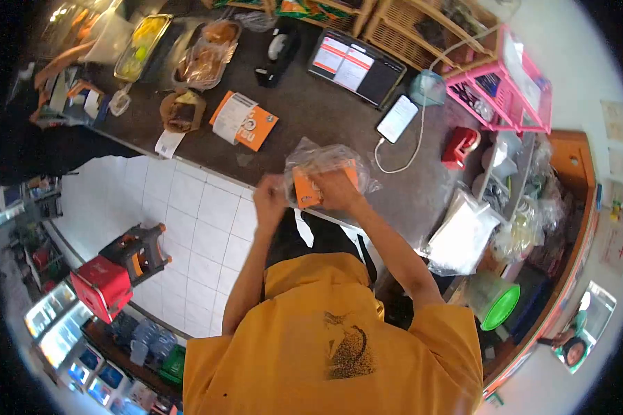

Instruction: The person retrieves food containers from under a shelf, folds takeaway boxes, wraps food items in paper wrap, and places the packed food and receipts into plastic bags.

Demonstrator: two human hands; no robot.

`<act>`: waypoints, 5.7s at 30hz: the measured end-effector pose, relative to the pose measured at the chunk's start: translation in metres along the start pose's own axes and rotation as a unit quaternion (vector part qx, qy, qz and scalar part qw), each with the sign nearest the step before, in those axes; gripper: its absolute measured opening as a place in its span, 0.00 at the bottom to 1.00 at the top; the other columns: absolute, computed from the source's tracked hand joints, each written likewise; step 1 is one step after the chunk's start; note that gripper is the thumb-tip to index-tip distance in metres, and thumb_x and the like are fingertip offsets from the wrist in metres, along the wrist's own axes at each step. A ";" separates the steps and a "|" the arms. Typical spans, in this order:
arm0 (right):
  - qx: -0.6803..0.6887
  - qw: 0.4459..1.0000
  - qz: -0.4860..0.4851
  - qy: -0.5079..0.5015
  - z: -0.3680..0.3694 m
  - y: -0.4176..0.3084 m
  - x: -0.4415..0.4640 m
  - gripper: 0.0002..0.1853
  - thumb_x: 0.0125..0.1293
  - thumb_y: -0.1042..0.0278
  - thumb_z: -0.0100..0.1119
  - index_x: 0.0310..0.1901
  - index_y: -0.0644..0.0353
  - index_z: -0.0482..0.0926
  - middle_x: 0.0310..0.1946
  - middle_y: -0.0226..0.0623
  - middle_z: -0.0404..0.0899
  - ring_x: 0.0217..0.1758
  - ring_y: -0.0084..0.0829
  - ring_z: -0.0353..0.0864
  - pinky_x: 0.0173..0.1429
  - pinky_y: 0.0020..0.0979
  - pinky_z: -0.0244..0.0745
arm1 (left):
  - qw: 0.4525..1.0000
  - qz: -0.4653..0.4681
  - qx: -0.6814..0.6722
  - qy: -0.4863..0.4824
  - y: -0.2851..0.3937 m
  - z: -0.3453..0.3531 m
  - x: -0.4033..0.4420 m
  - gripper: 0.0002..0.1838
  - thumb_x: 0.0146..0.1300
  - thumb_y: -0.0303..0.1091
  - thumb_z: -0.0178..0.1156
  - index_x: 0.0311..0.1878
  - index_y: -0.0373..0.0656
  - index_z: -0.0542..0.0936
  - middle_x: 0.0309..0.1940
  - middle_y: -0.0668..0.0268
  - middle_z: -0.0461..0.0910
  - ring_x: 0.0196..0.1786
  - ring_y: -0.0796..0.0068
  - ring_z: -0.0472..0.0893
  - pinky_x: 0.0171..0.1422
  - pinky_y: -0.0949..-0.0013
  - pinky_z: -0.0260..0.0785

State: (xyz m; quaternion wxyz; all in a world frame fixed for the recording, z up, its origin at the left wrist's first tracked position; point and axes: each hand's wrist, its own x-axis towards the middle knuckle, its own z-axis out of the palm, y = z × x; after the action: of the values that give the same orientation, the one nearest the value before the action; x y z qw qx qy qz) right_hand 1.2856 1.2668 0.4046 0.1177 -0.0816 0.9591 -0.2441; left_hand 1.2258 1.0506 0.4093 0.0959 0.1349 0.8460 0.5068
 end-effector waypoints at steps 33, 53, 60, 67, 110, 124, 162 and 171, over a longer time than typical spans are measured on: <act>0.201 0.963 0.174 -0.040 -0.092 -0.027 0.001 0.28 0.54 0.63 0.67 0.60 0.54 0.78 0.55 0.48 0.80 0.57 0.48 0.78 0.63 0.50 0.70 | 0.968 -0.096 -0.228 -0.032 0.067 -0.023 0.026 0.08 0.62 0.20 0.60 0.43 0.38 0.76 0.31 0.67 0.76 0.35 0.78 0.75 0.42 0.73 0.69; -0.100 0.957 0.235 0.139 0.024 -0.030 0.203 0.73 0.32 0.49 0.84 0.79 0.56 0.43 0.65 0.56 0.64 0.70 0.60 0.62 0.74 0.65 0.55 | 0.980 -0.157 0.007 0.118 -0.135 -0.090 0.156 0.17 0.63 0.39 0.69 0.41 0.31 0.83 0.31 0.52 0.84 0.33 0.64 0.82 0.40 0.61 0.73; 0.070 0.926 0.315 0.197 -0.126 -0.030 0.162 0.61 0.35 0.57 0.79 0.73 0.62 0.56 0.61 0.53 0.68 0.64 0.56 0.69 0.66 0.57 0.69 | 0.942 -0.011 0.311 0.123 -0.071 -0.074 0.147 0.37 0.61 0.47 0.71 0.67 0.35 0.72 0.62 0.42 0.75 0.58 0.50 0.79 0.54 0.50 0.75; -0.046 0.958 0.222 0.177 -0.239 -0.094 0.015 0.50 0.37 0.61 0.77 0.66 0.65 0.64 0.52 0.51 0.72 0.59 0.53 0.70 0.60 0.54 0.69 | 0.938 0.181 0.269 -0.120 0.051 -0.022 0.046 0.38 0.61 0.35 0.71 0.71 0.39 0.65 0.68 0.51 0.67 0.55 0.56 0.81 0.53 0.56 0.79; 0.126 0.929 0.167 0.306 -0.039 -0.012 -0.043 0.26 0.68 0.56 0.59 0.66 0.53 0.74 0.59 0.50 0.76 0.64 0.54 0.74 0.69 0.52 0.66 | 0.882 -0.146 -0.350 -0.279 0.174 0.023 0.088 0.12 0.70 0.28 0.59 0.54 0.38 0.82 0.43 0.62 0.85 0.38 0.77 0.80 0.47 0.72 0.71; 0.246 0.931 0.202 0.177 0.001 -0.055 -0.101 0.10 0.63 0.68 0.55 0.42 0.61 0.81 0.35 0.51 0.82 0.42 0.55 0.82 0.48 0.50 0.77 | 0.908 0.234 0.009 -0.346 0.060 0.092 0.047 0.35 0.61 0.31 0.69 0.71 0.42 0.69 0.61 0.50 0.78 0.41 0.55 0.86 0.45 0.62 0.78; -0.024 0.964 0.216 0.152 -0.044 -0.019 -0.043 0.48 0.58 0.55 0.68 0.78 0.47 0.54 0.63 0.42 0.75 0.71 0.49 0.68 0.80 0.54 0.45 | 0.914 -0.091 -0.206 -0.337 0.220 -0.028 0.044 0.14 0.72 0.32 0.59 0.56 0.35 0.81 0.40 0.62 0.86 0.35 0.77 0.81 0.35 0.74 0.70; 0.144 0.938 0.199 0.245 -0.167 0.011 -0.181 0.25 0.55 0.77 0.62 0.58 0.60 0.76 0.54 0.43 0.79 0.60 0.46 0.80 0.57 0.40 0.81 | 0.935 -0.167 -0.256 -0.177 0.212 -0.022 0.051 0.18 0.67 0.31 0.61 0.58 0.36 0.80 0.53 0.57 0.82 0.47 0.74 0.80 0.44 0.70 0.68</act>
State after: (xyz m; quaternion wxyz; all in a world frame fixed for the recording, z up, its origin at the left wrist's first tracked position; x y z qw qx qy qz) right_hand 1.4136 1.3897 0.5756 -0.0642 0.1913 0.9094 -0.3638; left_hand 1.1986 1.1439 0.6057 0.3589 0.0503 0.6671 0.6508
